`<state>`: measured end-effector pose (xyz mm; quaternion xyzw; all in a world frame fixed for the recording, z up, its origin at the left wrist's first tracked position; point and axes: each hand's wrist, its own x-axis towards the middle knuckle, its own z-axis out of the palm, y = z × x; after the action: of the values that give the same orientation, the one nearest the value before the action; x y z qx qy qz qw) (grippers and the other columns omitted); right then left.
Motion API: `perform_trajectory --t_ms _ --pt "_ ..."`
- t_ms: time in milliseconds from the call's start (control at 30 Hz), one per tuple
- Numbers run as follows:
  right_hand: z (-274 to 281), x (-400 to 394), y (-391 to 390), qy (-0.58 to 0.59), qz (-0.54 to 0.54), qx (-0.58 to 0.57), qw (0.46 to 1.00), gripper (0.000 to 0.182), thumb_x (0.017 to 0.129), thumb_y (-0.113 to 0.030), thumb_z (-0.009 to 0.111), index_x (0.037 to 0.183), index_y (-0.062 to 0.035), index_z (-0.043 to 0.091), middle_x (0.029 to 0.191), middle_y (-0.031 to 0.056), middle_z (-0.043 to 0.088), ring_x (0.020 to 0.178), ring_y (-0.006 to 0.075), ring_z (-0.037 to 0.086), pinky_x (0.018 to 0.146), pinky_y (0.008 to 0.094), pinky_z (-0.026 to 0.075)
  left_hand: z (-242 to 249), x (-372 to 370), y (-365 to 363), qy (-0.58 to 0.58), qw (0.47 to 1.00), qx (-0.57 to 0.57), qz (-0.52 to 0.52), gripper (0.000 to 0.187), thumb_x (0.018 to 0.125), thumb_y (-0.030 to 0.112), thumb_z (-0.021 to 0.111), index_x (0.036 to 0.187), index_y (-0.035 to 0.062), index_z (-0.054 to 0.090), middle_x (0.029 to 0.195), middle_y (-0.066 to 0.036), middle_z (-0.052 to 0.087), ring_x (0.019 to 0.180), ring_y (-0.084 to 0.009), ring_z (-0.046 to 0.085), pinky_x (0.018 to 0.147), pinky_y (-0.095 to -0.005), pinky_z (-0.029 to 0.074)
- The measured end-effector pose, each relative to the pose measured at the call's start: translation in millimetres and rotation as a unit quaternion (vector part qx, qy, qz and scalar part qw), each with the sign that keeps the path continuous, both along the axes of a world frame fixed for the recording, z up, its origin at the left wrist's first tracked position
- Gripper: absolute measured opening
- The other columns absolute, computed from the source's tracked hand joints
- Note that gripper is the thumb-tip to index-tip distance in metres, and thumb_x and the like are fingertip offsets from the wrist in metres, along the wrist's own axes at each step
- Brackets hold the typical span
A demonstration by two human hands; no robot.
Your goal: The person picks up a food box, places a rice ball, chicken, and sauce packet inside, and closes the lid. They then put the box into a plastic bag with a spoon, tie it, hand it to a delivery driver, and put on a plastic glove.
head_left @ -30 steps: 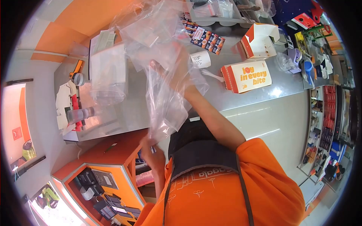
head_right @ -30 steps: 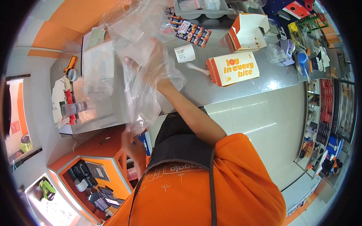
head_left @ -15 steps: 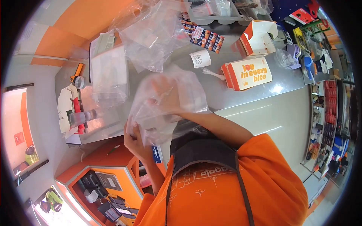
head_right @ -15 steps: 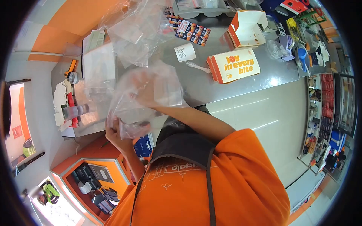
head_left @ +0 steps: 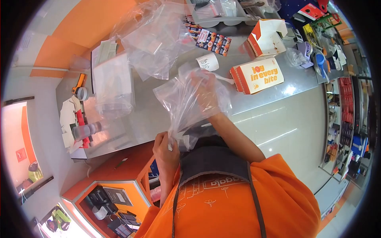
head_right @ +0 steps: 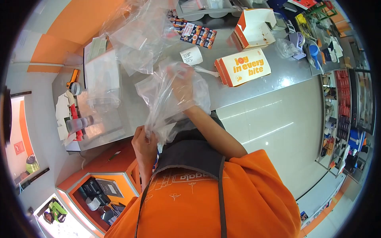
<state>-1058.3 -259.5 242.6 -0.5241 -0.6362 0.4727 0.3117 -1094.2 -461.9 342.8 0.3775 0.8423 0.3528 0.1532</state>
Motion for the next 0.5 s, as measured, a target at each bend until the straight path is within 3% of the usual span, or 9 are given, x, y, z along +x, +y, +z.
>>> perform_trajectory --t_ms 133,200,233,300,333,367,400,433,500 --pt "-69 -44 -30 -0.035 -0.118 -0.148 0.981 0.07 0.086 -0.04 0.065 0.139 0.0 0.042 0.139 0.0272 0.044 0.129 0.0414 0.042 0.109 0.0478 0.032 18 -6 10 -0.281 0.92 0.203 0.184 0.018 0.094 0.008 0.052 0.105 0.0005 0.065 0.099 -0.011 0.065 0.083 -0.021 0.064 0.073 -0.0348 0.051" --pt "-73 -34 -51 -0.112 -0.021 -0.171 0.979 0.059 0.087 -0.032 0.062 0.135 -0.0008 0.047 0.139 0.0266 0.046 0.129 0.0403 0.043 0.108 0.0471 0.034 6 -12 12 -0.387 0.828 0.3 0.274 0.024 0.098 0.013 0.047 0.112 0.0024 0.063 0.101 -0.007 0.063 0.089 -0.0198 0.063 0.079 -0.0339 0.052" --pt "-63 -23 -63 -0.165 0.096 -0.155 0.969 0.054 0.087 -0.028 0.061 0.133 -0.0012 0.049 0.138 0.0263 0.046 0.128 0.0398 0.044 0.107 0.0468 0.034 0 -17 14 -0.441 0.771 0.322 0.327 0.025 0.099 0.015 0.047 0.114 0.0035 0.063 0.101 -0.006 0.062 0.091 -0.0204 0.062 0.082 -0.0337 0.051" --pt "-21 15 -86 -0.214 0.408 -0.074 0.885 0.045 0.089 -0.021 0.058 0.129 -0.0021 0.054 0.138 0.0258 0.048 0.128 0.0387 0.045 0.106 0.0461 0.036 -26 -26 9 -0.403 0.798 0.308 0.327 0.03 0.099 0.022 0.05 0.12 0.0014 0.057 0.109 -0.009 0.061 0.099 -0.0234 0.06 0.083 -0.036 0.051" --pt "11 33 -91 -0.169 0.55 -0.033 0.817 0.04 0.089 -0.017 0.057 0.127 -0.0025 0.056 0.138 0.0255 0.049 0.127 0.0382 0.046 0.105 0.0457 0.036 -35 -28 9 -0.369 0.814 0.294 0.341 0.032 0.099 0.023 0.052 0.121 0.0007 0.056 0.111 -0.01 0.06 0.101 -0.0232 0.06 0.084 -0.0359 0.051" --pt "51 53 -86 -0.065 0.651 -0.031 0.755 0.037 0.09 -0.013 0.055 0.125 -0.003 0.059 0.137 0.0252 0.05 0.127 0.0376 0.047 0.105 0.0454 0.037 -39 -32 10 -0.333 0.828 0.28 0.352 0.034 0.098 0.024 0.053 0.123 0.0001 0.055 0.114 -0.011 0.06 0.103 -0.023 0.059 0.084 -0.0357 0.051" --pt "94 70 -65 0.048 0.683 -0.077 0.725 0.031 0.089 -0.011 0.057 0.118 -0.0029 0.062 0.131 0.0229 0.055 0.121 0.0366 0.052 0.102 0.044 0.04 -26 -38 12 -0.315 0.884 0.226 0.262 0.031 0.097 0.017 0.054 0.122 -0.0018 0.053 0.112 -0.011 0.061 0.1 -0.0206 0.059 0.087 -0.031 0.048" --pt "137 87 -45 0.154 0.711 -0.133 0.673 0.025 0.089 -0.009 0.059 0.112 -0.0029 0.065 0.125 0.0207 0.061 0.116 0.0355 0.057 0.099 0.0425 0.043 -18 -38 16 -0.297 0.899 0.2 0.252 0.035 0.095 0.015 0.057 0.125 -0.002 0.05 0.116 -0.012 0.059 0.104 -0.0215 0.057 0.089 -0.0315 0.047" --pt "174 138 14 0.207 0.535 -0.164 0.803 0.026 0.086 -0.009 0.066 0.112 -0.0049 0.066 0.112 0.0153 0.067 0.1 0.0324 0.064 0.09 0.0376 0.049 -6 -36 24 -0.26 0.925 0.148 0.234 0.044 0.091 0.012 0.062 0.129 -0.0025 0.045 0.122 -0.015 0.056 0.11 -0.0235 0.054 0.095 -0.0324 0.043"
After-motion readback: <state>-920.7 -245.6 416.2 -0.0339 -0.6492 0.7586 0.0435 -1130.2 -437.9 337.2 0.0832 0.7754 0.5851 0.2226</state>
